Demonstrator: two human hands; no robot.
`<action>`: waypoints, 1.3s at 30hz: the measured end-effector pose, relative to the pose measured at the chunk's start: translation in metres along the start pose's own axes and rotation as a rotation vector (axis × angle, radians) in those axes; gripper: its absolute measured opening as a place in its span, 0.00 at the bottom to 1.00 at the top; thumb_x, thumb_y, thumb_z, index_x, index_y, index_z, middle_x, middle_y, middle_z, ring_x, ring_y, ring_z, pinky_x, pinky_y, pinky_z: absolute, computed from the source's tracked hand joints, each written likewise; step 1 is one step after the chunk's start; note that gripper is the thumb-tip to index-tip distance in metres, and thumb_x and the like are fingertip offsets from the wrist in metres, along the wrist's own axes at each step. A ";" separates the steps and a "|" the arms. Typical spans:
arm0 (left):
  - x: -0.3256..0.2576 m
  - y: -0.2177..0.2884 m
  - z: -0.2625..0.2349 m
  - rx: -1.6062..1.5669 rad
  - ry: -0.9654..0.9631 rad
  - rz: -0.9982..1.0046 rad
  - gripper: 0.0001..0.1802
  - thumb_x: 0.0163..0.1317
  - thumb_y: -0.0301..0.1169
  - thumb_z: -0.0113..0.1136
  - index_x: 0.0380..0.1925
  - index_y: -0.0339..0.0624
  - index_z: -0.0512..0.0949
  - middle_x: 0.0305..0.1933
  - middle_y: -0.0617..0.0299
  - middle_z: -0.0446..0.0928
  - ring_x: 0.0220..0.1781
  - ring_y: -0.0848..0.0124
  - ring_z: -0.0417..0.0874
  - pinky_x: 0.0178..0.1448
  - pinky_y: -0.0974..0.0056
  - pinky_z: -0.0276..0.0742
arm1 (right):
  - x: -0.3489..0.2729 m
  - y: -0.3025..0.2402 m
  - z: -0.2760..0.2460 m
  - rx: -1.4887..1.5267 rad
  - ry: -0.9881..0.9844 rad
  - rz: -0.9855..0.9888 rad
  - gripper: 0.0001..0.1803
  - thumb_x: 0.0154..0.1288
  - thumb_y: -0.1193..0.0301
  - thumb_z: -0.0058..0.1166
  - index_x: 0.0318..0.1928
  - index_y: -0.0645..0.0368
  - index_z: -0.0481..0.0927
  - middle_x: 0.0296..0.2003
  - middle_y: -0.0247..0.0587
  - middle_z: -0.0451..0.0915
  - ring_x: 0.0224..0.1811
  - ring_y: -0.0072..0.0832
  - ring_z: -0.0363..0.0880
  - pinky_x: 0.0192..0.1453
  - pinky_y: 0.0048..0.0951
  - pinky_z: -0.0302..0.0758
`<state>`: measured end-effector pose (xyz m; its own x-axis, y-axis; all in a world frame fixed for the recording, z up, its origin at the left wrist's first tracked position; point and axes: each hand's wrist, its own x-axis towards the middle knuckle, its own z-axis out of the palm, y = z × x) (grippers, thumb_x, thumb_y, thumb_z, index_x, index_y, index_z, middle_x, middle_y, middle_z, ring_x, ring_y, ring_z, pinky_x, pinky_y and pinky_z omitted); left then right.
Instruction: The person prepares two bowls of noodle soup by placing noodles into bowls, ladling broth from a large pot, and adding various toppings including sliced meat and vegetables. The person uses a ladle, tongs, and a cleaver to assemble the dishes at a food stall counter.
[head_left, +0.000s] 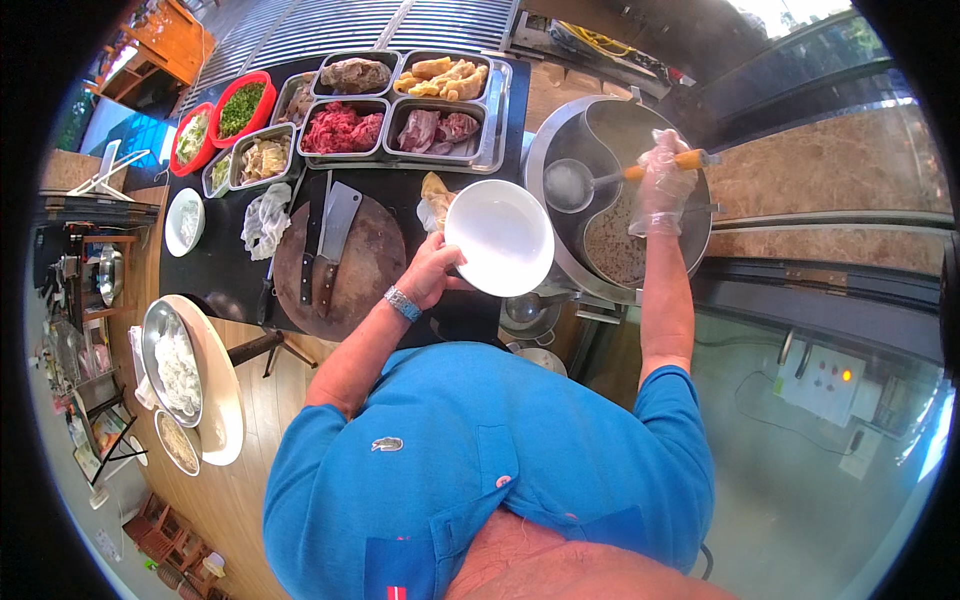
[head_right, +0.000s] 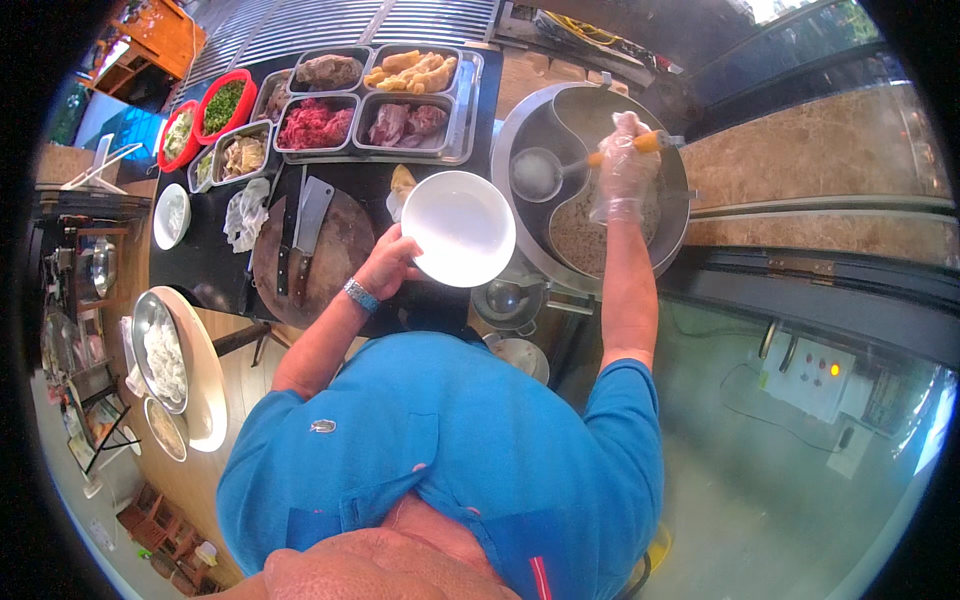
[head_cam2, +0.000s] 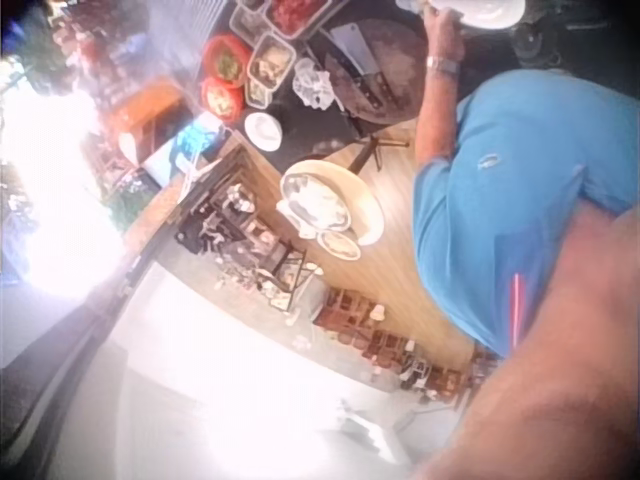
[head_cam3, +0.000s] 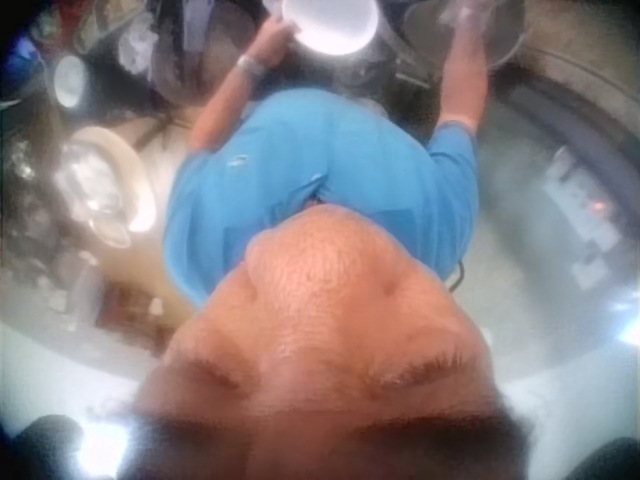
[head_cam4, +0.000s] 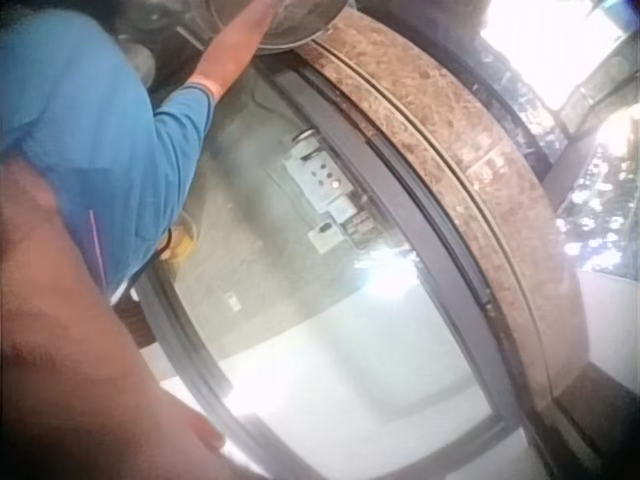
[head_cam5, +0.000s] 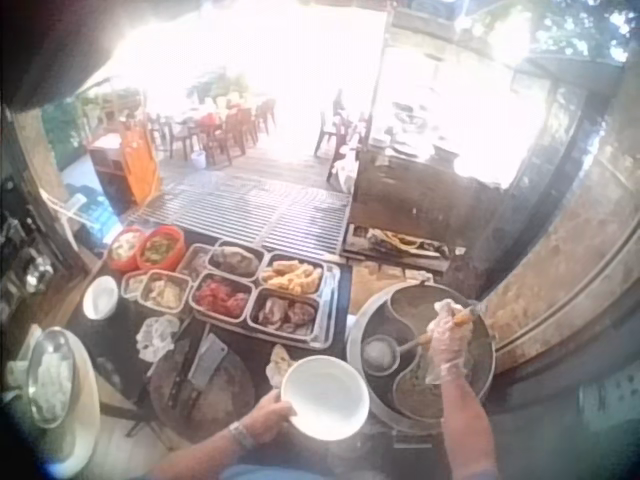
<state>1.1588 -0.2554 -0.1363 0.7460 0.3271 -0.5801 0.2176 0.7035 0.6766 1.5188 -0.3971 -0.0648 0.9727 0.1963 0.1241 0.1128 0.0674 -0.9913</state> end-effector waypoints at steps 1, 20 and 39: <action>0.000 0.000 0.000 0.005 0.000 -0.002 0.28 0.58 0.29 0.60 0.60 0.40 0.68 0.57 0.54 0.76 0.57 0.61 0.83 0.55 0.46 0.87 | -0.002 -0.001 -0.001 0.046 0.041 -0.015 0.14 0.76 0.64 0.60 0.44 0.64 0.84 0.24 0.30 0.76 0.24 0.17 0.72 0.31 0.25 0.71; 0.044 0.019 -0.005 -0.096 -0.018 0.078 0.25 0.60 0.27 0.60 0.57 0.38 0.65 0.57 0.53 0.74 0.57 0.59 0.84 0.50 0.43 0.91 | 0.036 -0.017 -0.042 0.264 0.222 -0.024 0.12 0.75 0.65 0.60 0.43 0.62 0.80 0.25 0.30 0.73 0.22 0.16 0.70 0.27 0.25 0.71; 0.084 0.012 0.043 -0.196 -0.248 0.025 0.28 0.64 0.34 0.57 0.66 0.43 0.72 0.64 0.53 0.79 0.62 0.56 0.84 0.65 0.37 0.81 | -0.026 -0.182 -0.031 0.354 0.098 -0.103 0.10 0.80 0.64 0.57 0.40 0.57 0.77 0.22 0.21 0.59 0.23 0.14 0.60 0.30 0.21 0.67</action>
<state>1.2515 -0.2467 -0.1572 0.8857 0.1984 -0.4197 0.0900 0.8136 0.5744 1.4797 -0.4448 0.1108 0.9767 0.0771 0.2001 0.1504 0.4191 -0.8954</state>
